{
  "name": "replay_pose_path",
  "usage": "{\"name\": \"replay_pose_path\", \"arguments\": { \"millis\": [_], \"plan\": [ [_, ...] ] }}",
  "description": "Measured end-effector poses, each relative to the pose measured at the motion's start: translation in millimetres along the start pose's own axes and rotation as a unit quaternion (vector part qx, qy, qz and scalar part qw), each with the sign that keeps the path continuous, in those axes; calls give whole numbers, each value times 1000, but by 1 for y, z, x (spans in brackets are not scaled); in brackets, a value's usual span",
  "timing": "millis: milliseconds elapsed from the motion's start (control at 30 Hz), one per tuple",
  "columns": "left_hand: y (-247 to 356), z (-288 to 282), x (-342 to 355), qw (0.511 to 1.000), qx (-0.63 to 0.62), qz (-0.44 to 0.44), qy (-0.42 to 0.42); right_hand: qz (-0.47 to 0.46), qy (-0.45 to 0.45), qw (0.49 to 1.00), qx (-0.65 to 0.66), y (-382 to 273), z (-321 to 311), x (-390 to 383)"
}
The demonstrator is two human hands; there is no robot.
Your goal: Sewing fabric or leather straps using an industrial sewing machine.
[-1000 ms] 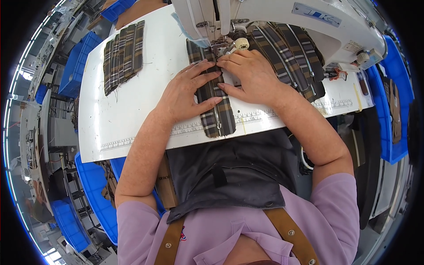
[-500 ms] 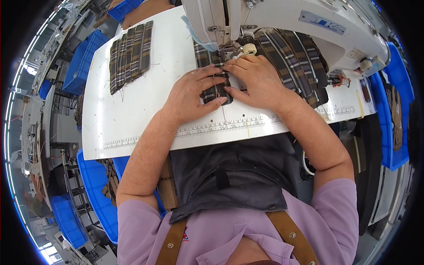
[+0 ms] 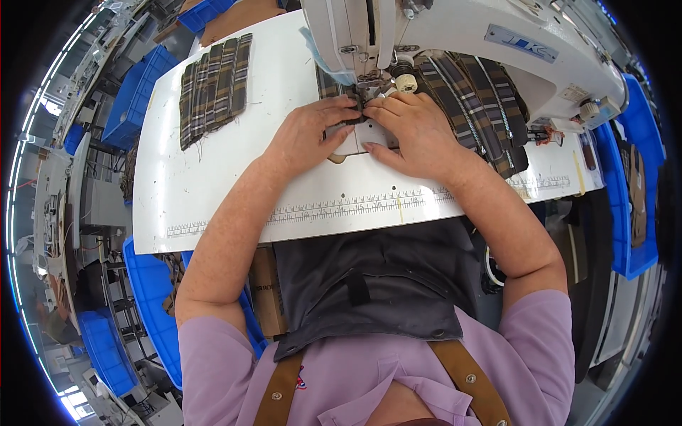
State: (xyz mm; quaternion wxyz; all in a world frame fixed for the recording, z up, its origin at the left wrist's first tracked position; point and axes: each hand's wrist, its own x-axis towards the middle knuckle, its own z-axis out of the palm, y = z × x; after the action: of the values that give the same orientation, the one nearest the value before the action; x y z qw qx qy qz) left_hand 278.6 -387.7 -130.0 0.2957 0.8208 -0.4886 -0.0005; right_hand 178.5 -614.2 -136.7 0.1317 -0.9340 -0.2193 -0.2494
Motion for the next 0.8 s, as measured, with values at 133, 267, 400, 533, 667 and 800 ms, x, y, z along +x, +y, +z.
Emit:
{"name": "replay_pose_path", "arguments": {
  "millis": [133, 267, 400, 533, 667, 800],
  "plan": [
    [-14, -2, 17, 1000, 19, 21, 14, 1, 0, 1000, 2, 1, -1, 1],
    [-19, 0, 28, 1000, 18, 3, 25, -7, 9, 1000, -5, 4, 1, 1],
    [-21, 3, 29, 998, 27, -5, 61, -10, 11, 1000, 2, 5, -1, 5],
    [-19, 5, 29, 992, 120, 7, 36, -19, 19, 1000, 2, 8, -3, 7],
    [-17, 7, 10, 990, 87, 17, 110, -18, 18, 1000, 14, 4, -3, 4],
    [3, -11, -33, 987, 85, -94, 99, -12, 10, 1000, 17, -2, -3, 2]
  ]
}}
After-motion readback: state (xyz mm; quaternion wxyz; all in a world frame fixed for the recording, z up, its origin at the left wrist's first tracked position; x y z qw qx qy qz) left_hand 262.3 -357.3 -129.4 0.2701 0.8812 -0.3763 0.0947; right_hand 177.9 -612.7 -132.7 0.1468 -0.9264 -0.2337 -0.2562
